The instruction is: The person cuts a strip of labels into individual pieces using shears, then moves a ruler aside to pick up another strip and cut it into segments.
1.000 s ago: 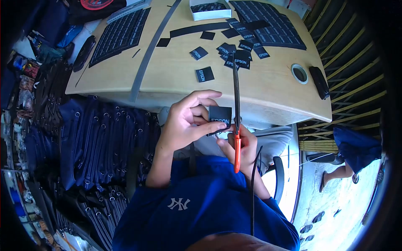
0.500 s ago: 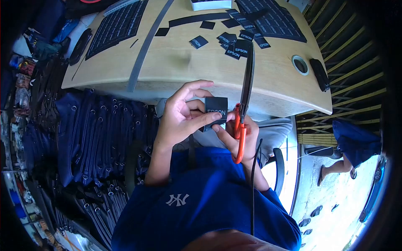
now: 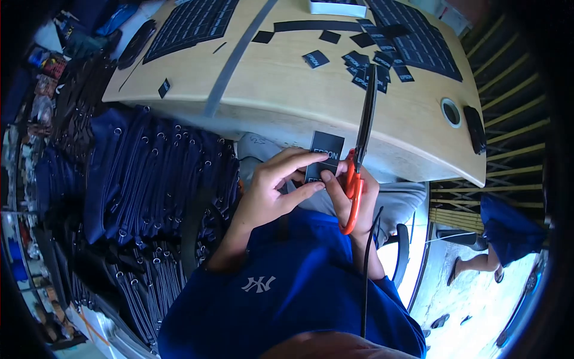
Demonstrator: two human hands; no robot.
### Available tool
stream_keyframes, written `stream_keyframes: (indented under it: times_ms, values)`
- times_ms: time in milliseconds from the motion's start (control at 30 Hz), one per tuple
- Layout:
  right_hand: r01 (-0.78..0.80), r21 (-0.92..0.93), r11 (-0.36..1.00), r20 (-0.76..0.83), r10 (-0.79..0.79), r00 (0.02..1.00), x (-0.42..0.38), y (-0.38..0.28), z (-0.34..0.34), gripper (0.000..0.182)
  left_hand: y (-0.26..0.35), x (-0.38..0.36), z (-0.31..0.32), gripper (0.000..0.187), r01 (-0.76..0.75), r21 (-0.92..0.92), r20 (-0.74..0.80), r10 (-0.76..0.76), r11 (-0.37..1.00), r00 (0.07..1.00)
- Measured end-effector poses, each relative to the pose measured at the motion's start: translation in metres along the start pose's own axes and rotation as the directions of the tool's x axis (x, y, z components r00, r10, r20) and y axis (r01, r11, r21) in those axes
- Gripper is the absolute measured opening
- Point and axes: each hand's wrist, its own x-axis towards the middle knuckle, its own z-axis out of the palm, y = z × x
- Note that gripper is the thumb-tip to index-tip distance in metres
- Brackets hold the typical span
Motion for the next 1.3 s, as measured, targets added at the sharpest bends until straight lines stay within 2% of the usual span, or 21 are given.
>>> stream_keyframes:
  times_ms: [200,267,300,333,367,400,467,533,667,733,767,800,867,900,933,967,1000,1033,1100,1233,1300]
  values:
    - [-0.064,-0.004,0.998,0.044,0.064,0.997,0.001,0.0,0.003,0.014,0.0,-0.006,-0.011,0.053,0.062,0.021,0.009,-0.063,0.998,0.998]
    - [-0.025,-0.065,0.998,0.041,0.027,0.999,0.0,-0.001,0.003,0.014,0.002,-0.007,-0.029,0.058,-0.019,0.014,-0.027,0.019,1.0,0.999]
    - [0.016,-0.124,0.992,0.032,-0.012,0.999,0.0,-0.002,0.001,0.015,-0.013,-0.015,-0.057,0.062,-0.056,0.258,-0.148,0.096,0.964,0.984]
    - [0.016,-0.133,0.991,0.034,-0.011,0.999,-0.001,-0.002,-0.002,0.015,-0.018,-0.012,-0.077,0.059,0.036,0.239,-0.485,0.087,0.97,0.87]
    - [0.021,-0.15,0.988,0.019,-0.019,1.0,0.0,-0.003,-0.004,0.015,-0.036,-0.005,-0.118,0.051,0.126,0.512,-0.647,0.285,0.85,0.707]
    - [0.026,-0.166,0.986,0.006,-0.025,1.0,0.0,-0.003,-0.006,0.015,-0.035,0.002,-0.153,0.05,0.347,0.765,-0.613,0.445,0.543,0.653]
    - [0.001,-0.133,0.991,-0.008,-0.002,1.0,0.001,0.0,-0.008,0.015,-0.091,0.014,-0.234,0.052,0.576,0.755,-0.653,0.437,0.314,0.618]
    - [0.02,-0.151,0.988,-0.009,-0.022,1.0,0.002,0.003,-0.01,0.015,-0.101,0.034,-0.262,0.073,0.634,0.752,-0.648,0.024,0.177,0.761]
    - [0.028,-0.189,0.982,-0.01,-0.031,0.999,0.001,0.001,-0.012,0.016,-0.097,0.06,-0.261,0.08,0.662,0.706,-0.674,-0.051,0.25,0.737]
    - [0.035,-0.254,0.967,-0.046,-0.049,0.998,0.001,0.005,-0.013,0.016,-0.091,0.063,-0.271,0.085,0.662,0.626,-0.742,0.054,0.413,0.668]
    - [0.019,-0.287,0.958,-0.063,-0.039,0.997,0.001,0.006,-0.016,0.017,-0.084,0.066,-0.279,0.088,0.605,0.609,-0.775,0.224,0.513,0.591]
    - [-0.002,-0.322,0.947,-0.079,-0.025,0.997,0.0,0.006,-0.019,0.017,-0.085,0.068,-0.294,0.088,0.612,0.603,-0.783,0.236,0.512,0.575]
    - [-0.046,-0.32,0.946,-0.122,0.008,0.993,-0.003,0.008,-0.025,0.018,-0.094,0.08,-0.348,0.089,0.748,0.556,-0.807,0.451,0.363,0.38]
    - [-0.033,-0.324,0.945,-0.125,-0.008,0.992,-0.004,0.006,-0.028,0.019,-0.103,0.082,-0.381,0.096,0.804,0.527,-0.827,0.387,0.277,0.408]
    - [-0.006,-0.36,0.933,-0.113,-0.037,0.993,-0.004,0.005,-0.031,0.019,-0.119,0.082,-0.413,0.096,0.801,0.527,-0.824,0.4,0.285,0.4]
    - [-0.005,-0.367,0.93,-0.12,-0.042,0.992,-0.005,0.003,-0.032,0.019,-0.138,0.081,-0.446,0.1,0.875,0.449,-0.891,0.016,0.183,0.454]
    - [-0.006,-0.373,0.928,-0.126,-0.045,0.991,-0.004,0.0,-0.032,0.019,-0.146,0.082,-0.463,0.105,0.913,0.405,-0.842,-0.371,0.044,0.391]
    - [-0.021,-0.345,0.938,-0.146,-0.032,0.989,-0.004,-0.002,-0.029,0.021,-0.139,0.081,-0.448,0.105,0.915,0.402,-0.845,-0.367,0.043,0.388]
    - [0.005,-0.306,0.952,-0.17,-0.06,0.984,-0.004,0.004,-0.029,0.023,-0.135,0.08,-0.408,0.105,0.925,0.378,-0.91,-0.17,0.033,0.378]
    - [-0.023,-0.296,0.955,-0.169,-0.029,0.985,0.001,0.006,-0.025,0.022,-0.126,0.074,-0.39,0.1,0.883,0.469,-0.86,-0.232,-0.01,0.454]
    - [-0.044,-0.297,0.954,-0.139,0.003,0.99,0.002,0.006,-0.024,0.023,-0.126,0.068,-0.365,0.086,0.784,0.62,-0.774,-0.14,0.032,0.618]
